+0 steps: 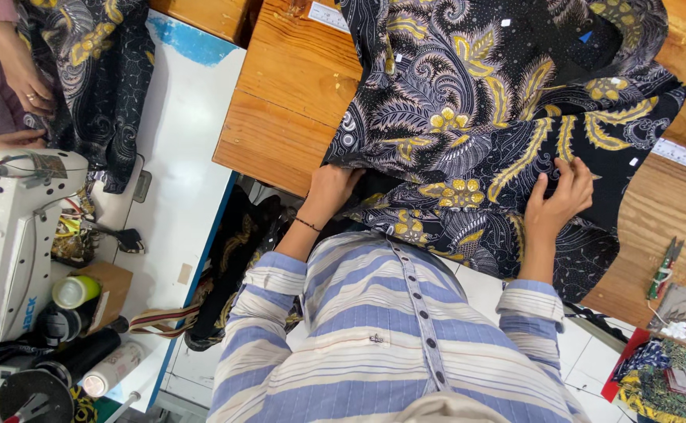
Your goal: The person lays a patterned shirt on a wooden table, smooths it out, and folds it in half lengthwise. They then fold the sleeves inward and fold the shirt into a compact rectangle, placing it on a stack of similar shirts.
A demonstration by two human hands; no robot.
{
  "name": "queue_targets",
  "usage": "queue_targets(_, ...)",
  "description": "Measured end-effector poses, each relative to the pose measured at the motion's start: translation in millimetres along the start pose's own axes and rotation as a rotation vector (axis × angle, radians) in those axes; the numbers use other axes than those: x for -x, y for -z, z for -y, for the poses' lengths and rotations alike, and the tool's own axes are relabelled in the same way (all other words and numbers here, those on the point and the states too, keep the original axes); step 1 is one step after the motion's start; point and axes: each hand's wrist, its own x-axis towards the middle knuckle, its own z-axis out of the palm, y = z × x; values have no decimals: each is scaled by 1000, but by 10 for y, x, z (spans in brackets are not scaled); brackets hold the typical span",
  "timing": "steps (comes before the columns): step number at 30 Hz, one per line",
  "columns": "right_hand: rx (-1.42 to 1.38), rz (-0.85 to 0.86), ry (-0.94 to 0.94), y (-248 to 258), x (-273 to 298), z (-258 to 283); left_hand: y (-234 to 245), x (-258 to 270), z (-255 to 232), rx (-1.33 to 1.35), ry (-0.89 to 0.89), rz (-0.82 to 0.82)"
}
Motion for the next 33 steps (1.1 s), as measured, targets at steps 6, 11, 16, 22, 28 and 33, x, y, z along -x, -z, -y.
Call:
queue_targets(6,7,-15,4,-97,2,-5,175,172,50,673,315,-33)
queue_targets(11,-83,80,-48,24,51,-492,526,320,128,858,437,-292)
queue_targets(16,-144,-339,-289,805,199,-1263,1503,537,387,443,354,-1026)
queue_targets(22,20,-159,-174,822,397,-1254,1322,482,-161,454,388,-404)
queue_targets(28,-67,-103,89,416,162,-619,591,-114,-365,154,2,204)
queue_targets(33,-26,-66,71,458,177,-470,377,-2,-51,433,-5,-13)
